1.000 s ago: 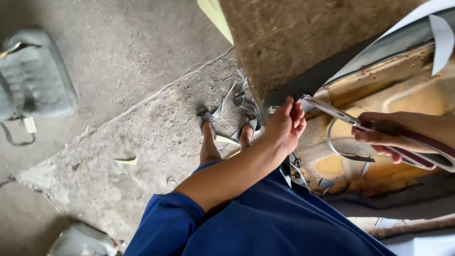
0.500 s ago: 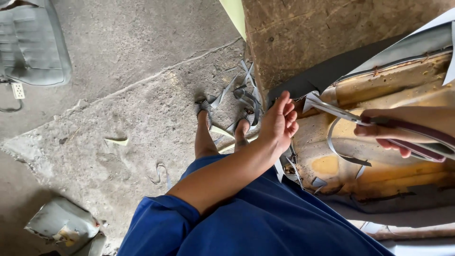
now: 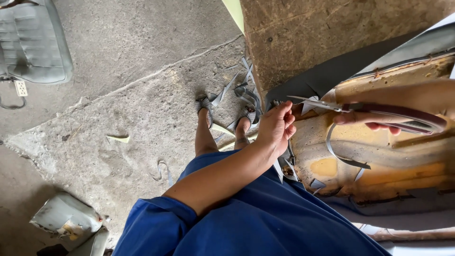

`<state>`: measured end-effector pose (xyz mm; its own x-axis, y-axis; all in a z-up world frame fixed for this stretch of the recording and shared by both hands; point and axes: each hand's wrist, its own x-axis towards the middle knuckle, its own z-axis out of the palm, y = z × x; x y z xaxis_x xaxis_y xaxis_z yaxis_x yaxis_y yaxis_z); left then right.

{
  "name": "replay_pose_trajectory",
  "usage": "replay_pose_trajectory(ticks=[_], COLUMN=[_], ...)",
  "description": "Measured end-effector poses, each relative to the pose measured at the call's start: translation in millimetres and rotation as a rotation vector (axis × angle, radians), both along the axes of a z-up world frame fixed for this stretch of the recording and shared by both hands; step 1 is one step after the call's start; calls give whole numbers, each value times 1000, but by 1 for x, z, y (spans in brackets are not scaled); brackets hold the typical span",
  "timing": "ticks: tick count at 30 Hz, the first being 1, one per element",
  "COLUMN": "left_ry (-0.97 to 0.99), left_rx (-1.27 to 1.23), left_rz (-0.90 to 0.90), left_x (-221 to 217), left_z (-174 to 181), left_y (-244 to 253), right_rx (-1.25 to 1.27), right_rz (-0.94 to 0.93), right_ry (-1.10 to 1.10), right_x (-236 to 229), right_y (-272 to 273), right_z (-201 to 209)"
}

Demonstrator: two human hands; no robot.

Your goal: Trimming excess vinyl fabric from the edges of a reupholstered seat cushion using scissors.

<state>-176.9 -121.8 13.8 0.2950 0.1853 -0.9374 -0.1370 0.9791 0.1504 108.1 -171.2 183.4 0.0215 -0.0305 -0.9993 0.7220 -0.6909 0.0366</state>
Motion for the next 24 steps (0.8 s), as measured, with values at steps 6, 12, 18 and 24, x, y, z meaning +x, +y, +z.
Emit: replay_pose_trajectory(ticks=[6,12,18,24], left_ry=[-72,-78,-80,-81], left_rx=[-47,-49,-26,-8], left_rz=[28,34,24,-32], left_x=[-3,-1,-1,-8], left_z=[6,6,11,5], left_y=[4,2,-2,-11], right_rx=[-9,198,38,59], right_rz=[89,57,-76,-34], right_ry=[16,37,25,-40], right_x=[-88,-88,-93,-104], right_y=[71,65,76,96], right_z=[-27,-26,-42,-25])
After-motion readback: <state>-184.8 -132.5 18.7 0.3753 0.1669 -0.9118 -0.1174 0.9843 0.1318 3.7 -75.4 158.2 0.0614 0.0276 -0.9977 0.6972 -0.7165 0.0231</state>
